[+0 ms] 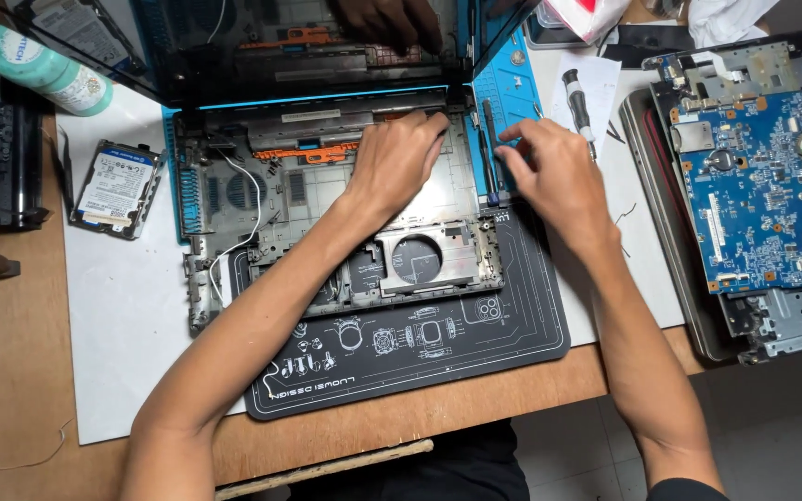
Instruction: Connecting internal ribbon cables and wires to the motherboard and other components inside a laptop during repair.
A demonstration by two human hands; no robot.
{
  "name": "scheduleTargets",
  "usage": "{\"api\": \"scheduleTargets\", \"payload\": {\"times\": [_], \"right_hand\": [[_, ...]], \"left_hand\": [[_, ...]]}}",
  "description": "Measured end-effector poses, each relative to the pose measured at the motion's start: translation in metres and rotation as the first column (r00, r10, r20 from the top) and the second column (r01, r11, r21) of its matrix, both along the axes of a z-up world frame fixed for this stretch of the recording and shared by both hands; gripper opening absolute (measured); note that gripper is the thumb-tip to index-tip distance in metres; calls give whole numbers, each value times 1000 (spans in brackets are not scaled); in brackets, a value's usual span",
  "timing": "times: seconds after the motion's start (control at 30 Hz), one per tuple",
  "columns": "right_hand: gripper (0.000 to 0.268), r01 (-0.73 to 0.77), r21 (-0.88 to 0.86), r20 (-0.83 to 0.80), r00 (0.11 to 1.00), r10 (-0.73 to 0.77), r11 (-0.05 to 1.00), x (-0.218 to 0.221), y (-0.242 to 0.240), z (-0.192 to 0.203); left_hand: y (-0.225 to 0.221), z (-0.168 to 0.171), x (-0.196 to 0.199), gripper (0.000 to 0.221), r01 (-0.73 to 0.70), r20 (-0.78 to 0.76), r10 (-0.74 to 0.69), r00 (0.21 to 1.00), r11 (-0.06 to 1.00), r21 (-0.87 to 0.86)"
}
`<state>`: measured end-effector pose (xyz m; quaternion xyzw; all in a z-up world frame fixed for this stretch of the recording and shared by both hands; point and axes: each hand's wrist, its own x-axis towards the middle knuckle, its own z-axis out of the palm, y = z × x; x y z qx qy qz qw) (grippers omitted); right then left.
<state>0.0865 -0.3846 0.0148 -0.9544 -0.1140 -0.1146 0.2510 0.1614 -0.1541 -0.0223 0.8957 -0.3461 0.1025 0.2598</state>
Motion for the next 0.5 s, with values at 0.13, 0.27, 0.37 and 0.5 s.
{"api": "scheduleTargets", "payload": {"times": [0.13, 0.27, 0.37, 0.5], "right_hand": [[20, 80, -64, 57, 995, -76, 995, -6, 22, -7], [29, 131, -115, 37, 991, -128, 985, -15, 33, -1], [29, 134, -162, -3, 991, -137, 978, -22, 37, 6], [28, 129, -198, -36, 990, -139, 972, -30, 46, 17]], "left_hand": [[-2, -5, -1, 21, 16, 24, -16, 1000, 1000, 11], [0, 14, -10, 24, 7, 12, -7, 1000, 1000, -17], [-5, -7, -2, 30, 18, 15, -18, 1000, 1000, 2], [-7, -16, 1, 31, 2, 24, -2, 1000, 1000, -4]]}}
